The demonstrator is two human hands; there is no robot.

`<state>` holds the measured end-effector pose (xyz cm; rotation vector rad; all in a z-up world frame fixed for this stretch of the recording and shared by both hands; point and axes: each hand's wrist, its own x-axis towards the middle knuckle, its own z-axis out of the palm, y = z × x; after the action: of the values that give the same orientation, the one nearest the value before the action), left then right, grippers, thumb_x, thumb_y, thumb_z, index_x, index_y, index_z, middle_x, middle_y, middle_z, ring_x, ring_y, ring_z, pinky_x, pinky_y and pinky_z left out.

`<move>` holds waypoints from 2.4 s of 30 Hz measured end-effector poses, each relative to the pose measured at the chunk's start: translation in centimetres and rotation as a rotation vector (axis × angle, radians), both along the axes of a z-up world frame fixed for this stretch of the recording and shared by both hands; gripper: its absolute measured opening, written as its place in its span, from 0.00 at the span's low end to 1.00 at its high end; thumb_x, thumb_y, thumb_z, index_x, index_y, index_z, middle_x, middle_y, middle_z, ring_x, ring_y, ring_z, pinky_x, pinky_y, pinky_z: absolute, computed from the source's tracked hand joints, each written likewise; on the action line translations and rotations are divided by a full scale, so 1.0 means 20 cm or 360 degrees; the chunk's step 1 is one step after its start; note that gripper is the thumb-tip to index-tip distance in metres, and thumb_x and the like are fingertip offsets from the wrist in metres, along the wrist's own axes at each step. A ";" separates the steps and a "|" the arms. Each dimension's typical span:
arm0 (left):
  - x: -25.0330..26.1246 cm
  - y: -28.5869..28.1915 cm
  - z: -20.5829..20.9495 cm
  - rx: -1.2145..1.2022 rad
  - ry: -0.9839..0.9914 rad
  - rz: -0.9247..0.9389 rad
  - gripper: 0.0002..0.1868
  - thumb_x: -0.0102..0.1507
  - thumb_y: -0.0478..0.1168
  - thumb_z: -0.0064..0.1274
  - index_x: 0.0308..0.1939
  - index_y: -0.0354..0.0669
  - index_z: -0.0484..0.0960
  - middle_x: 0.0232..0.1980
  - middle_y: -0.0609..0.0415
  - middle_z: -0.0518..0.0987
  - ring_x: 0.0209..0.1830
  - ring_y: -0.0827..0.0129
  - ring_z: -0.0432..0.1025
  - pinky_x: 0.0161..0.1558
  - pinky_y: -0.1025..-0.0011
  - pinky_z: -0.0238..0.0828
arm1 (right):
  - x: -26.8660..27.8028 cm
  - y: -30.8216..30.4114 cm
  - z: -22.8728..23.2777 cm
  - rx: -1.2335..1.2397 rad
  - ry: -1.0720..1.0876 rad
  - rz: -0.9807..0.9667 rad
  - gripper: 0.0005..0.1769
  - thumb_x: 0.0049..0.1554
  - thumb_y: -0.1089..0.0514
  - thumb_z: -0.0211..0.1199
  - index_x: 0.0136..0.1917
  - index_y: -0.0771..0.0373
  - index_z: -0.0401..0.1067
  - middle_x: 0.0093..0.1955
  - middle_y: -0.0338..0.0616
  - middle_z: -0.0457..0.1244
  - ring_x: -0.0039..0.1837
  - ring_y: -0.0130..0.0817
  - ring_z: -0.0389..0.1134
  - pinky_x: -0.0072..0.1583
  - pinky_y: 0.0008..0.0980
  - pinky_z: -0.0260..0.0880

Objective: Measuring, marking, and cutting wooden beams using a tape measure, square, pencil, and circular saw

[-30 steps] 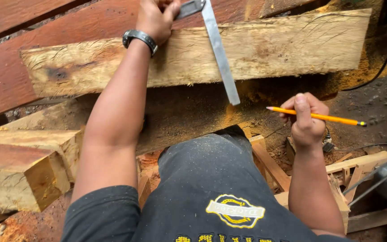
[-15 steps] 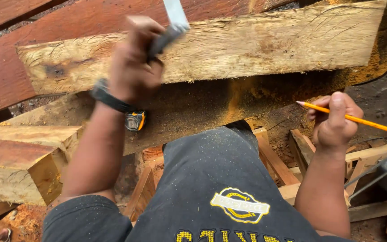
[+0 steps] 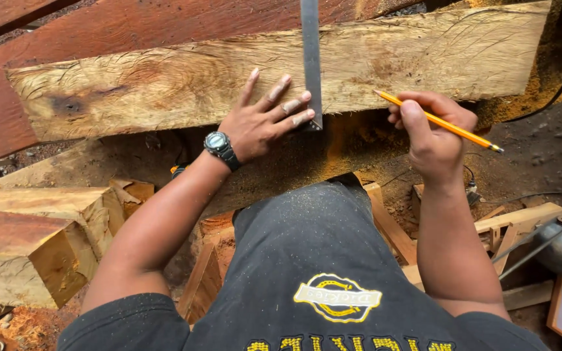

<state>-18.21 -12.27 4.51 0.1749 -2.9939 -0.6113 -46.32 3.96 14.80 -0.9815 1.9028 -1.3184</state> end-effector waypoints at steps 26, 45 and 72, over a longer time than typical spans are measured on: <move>-0.04 -0.03 0.06 0.0139 -0.0114 0.0023 0.38 0.72 0.44 0.49 0.84 0.73 0.52 0.87 0.60 0.51 0.86 0.43 0.39 0.75 0.27 0.24 | 0.14 -0.52 -0.06 -0.0196 0.0754 0.0720 0.12 0.67 0.65 0.55 0.53 0.75 0.78 0.43 0.51 0.70 0.43 0.41 0.71 0.45 0.38 0.68; -0.03 0.00 0.00 0.0041 0.0023 0.0078 0.30 0.77 0.50 0.45 0.83 0.72 0.56 0.86 0.60 0.56 0.85 0.46 0.43 0.75 0.30 0.25 | 0.16 -0.36 0.00 -0.0096 0.0676 0.0800 0.13 0.68 0.64 0.53 0.54 0.71 0.78 0.46 0.51 0.71 0.43 0.39 0.70 0.43 0.37 0.67; 1.57 -0.51 -0.43 0.0188 0.1359 0.3442 0.23 0.56 0.62 0.64 0.23 0.48 0.83 0.24 0.60 0.77 0.24 0.75 0.66 0.26 0.63 0.67 | -1.02 0.46 -0.86 -0.0312 -0.0042 -0.1182 0.39 0.56 0.33 0.68 0.61 0.71 0.78 0.62 0.56 0.74 0.63 0.44 0.79 0.66 0.46 0.83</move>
<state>13.12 -22.45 -4.05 1.9025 -0.7577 -0.2627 -66.77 13.21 -2.36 -0.3194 2.2452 -1.9384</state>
